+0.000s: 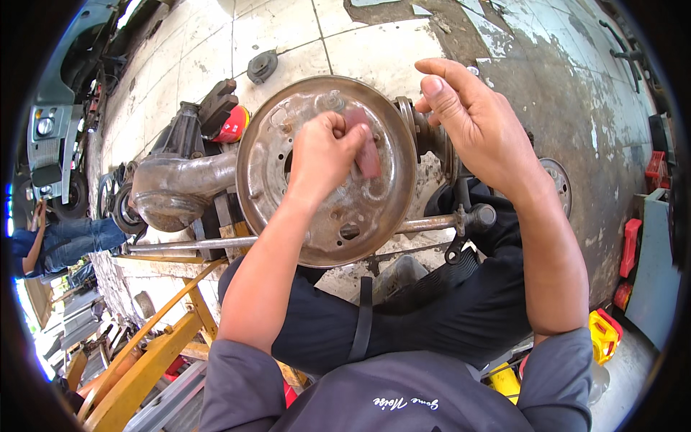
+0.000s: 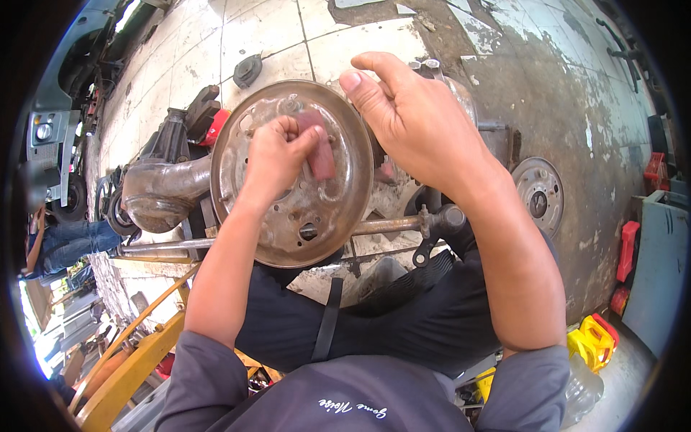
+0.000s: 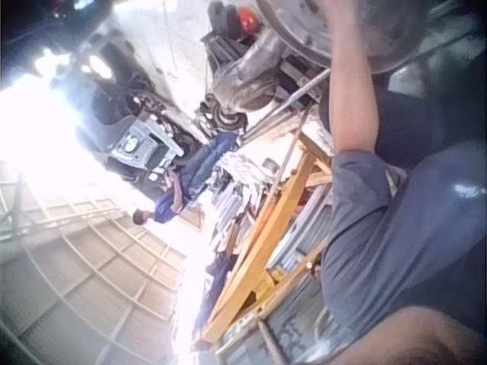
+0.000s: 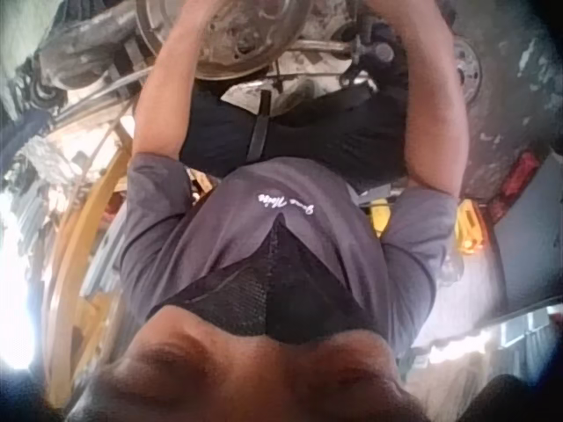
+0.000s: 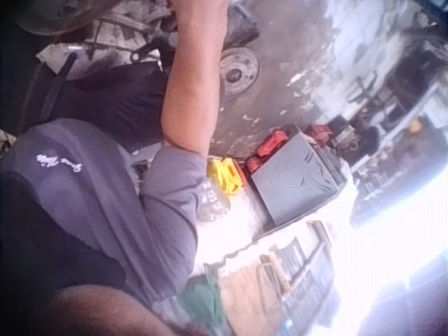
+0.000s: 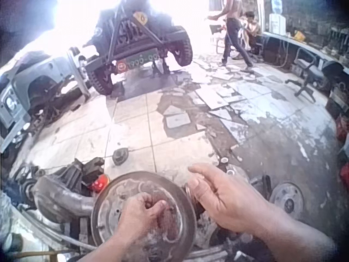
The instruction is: The person sits on the floor and uses a piece of sandpaper to manually sand the surface of a brake drum mounted on a vehicle axle. They repeatedly rub the sandpaper against the drum's face and inner rim to remove rust and smooth the surface.
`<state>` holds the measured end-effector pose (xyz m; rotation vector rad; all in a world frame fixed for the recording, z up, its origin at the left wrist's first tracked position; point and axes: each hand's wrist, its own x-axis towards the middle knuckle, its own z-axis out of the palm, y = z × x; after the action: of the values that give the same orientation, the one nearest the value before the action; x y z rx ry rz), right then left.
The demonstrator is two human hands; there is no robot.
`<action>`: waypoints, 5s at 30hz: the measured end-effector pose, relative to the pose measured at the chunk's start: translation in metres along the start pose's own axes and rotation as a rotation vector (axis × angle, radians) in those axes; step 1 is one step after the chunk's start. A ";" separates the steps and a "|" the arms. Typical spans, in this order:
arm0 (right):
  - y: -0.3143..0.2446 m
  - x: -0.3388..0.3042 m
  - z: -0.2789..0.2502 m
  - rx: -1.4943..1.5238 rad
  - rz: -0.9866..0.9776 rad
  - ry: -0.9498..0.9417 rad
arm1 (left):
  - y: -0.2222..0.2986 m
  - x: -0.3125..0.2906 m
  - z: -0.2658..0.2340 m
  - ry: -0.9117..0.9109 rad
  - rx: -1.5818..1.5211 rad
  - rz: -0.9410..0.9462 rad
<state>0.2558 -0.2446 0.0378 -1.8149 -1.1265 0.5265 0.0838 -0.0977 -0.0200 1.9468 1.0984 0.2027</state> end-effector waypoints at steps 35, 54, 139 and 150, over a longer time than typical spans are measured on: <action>-0.011 -0.004 -0.005 -0.167 -0.007 -0.075 | 0.002 -0.012 0.000 -0.024 0.107 0.037; -0.009 -0.003 -0.002 -0.190 -0.035 -0.068 | 0.014 -0.007 -0.005 0.048 0.095 -0.020; 0.031 0.019 -0.051 -0.868 0.429 -0.405 | 0.006 -0.019 0.001 0.022 0.020 0.039; 0.034 0.016 -0.051 -0.863 0.374 -0.364 | -0.013 0.002 -0.017 -0.008 -0.202 -0.001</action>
<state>0.3174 -0.2609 0.0353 -2.7951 -1.3891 0.6623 0.0683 -0.0825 -0.0198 1.7659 1.0324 0.2933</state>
